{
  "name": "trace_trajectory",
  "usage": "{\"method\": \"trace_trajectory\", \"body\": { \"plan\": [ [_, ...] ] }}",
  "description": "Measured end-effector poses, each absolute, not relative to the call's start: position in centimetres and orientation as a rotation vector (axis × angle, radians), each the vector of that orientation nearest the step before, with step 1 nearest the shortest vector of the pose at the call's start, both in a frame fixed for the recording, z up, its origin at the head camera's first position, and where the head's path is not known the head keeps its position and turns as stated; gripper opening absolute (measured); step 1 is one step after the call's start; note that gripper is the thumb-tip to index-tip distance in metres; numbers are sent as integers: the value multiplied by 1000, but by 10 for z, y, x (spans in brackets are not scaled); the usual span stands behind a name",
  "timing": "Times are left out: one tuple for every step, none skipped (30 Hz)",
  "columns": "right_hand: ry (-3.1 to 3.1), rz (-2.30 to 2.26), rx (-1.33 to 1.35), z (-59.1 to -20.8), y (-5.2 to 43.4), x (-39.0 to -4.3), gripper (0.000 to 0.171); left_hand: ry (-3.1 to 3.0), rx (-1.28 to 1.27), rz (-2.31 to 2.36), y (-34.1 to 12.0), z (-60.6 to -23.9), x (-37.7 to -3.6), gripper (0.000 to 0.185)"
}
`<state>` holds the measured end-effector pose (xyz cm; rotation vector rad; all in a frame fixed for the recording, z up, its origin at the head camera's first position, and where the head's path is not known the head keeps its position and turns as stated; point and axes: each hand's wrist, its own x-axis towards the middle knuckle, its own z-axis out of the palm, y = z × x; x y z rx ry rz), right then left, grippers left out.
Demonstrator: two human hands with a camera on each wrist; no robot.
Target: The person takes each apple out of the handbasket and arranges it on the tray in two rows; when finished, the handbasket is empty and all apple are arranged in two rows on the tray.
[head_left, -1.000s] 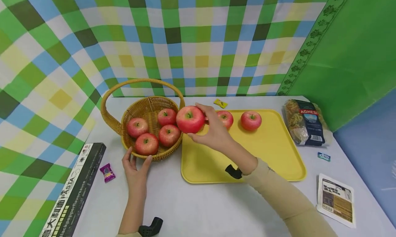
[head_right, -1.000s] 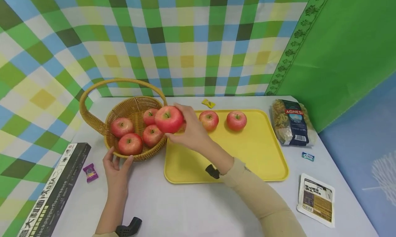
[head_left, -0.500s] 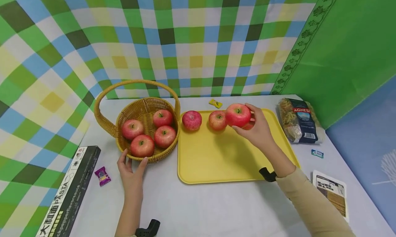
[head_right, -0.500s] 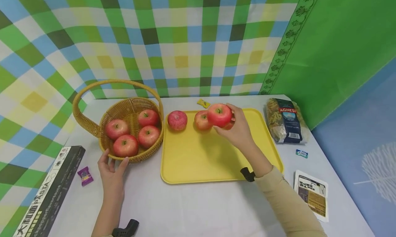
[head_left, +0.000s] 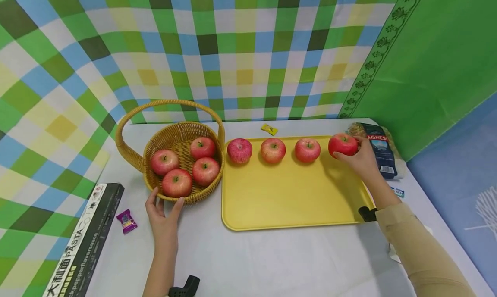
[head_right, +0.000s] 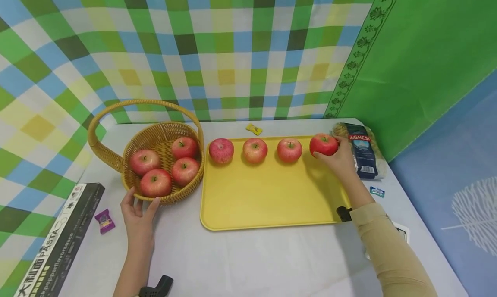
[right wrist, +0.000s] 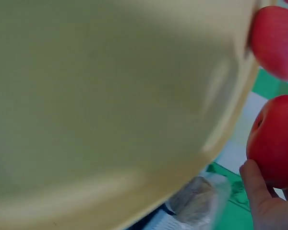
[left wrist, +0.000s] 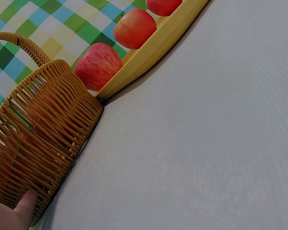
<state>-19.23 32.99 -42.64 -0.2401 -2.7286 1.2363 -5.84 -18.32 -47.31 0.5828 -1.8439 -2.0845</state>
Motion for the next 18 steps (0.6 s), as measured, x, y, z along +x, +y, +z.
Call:
{"method": "trace_trajectory", "body": {
  "plan": [
    [-2733, 1238, -241, -430, 332, -195, 91, -1846, 584, -2084, -183, -473, -58, 75],
    [-2736, 1246, -242, -434, 334, -197, 90, -1850, 587, -2081, -183, -473, -58, 74],
    [-2739, 1251, -239, -437, 335, -199, 90, -1850, 589, -2084, -183, -473, -58, 74],
    [-2741, 1254, -234, -439, 335, -202, 89, -1847, 589, -2085, -183, -473, -58, 74],
    [-2748, 1256, -230, -441, 335, -204, 89, -1845, 589, -2089, -182, -472, -58, 75],
    [-2750, 1263, -227, -443, 335, -206, 89, -1842, 589, -2094, -182, -473, -58, 76],
    [-2751, 1270, -225, -445, 335, -208, 89, -1840, 591, -2099, -182, -473, -58, 76],
    [-2755, 1275, -230, -446, 335, -209, 89, -1837, 591, -2103, -182, -473, -58, 77],
    [-2756, 1282, -234, -447, 334, -209, 89, -1835, 590, -2107, -182, -474, -58, 77],
    [-2759, 1285, -239, -448, 334, -210, 89, -1832, 588, -2109, -182, -474, -59, 77],
    [-2760, 1294, -245, -449, 333, -210, 90, -1831, 587, -2109, -182, -475, -59, 77],
    [-2762, 1296, -251, -449, 333, -210, 91, -1831, 589, -2108, -182, -476, -59, 77],
    [-2768, 1293, -258, -450, 332, -210, 92, -1830, 592, -2106, -183, -476, -59, 76],
    [-2771, 1292, -259, -450, 332, -211, 92, -1830, 593, -2103, -183, -476, -59, 76],
    [-2771, 1291, -257, -451, 331, -211, 92, -1831, 593, -2099, -183, -476, -59, 76],
    [-2775, 1283, -258, -451, 331, -211, 93, -1830, 592, -2099, -184, -476, -59, 76],
    [-2780, 1275, -260, -451, 330, -211, 93, -1831, 593, -2097, -184, -476, -59, 76],
    [-2787, 1264, -261, -451, 330, -211, 94, -1833, 594, -2096, -184, -476, -59, 76]
  ]
}}
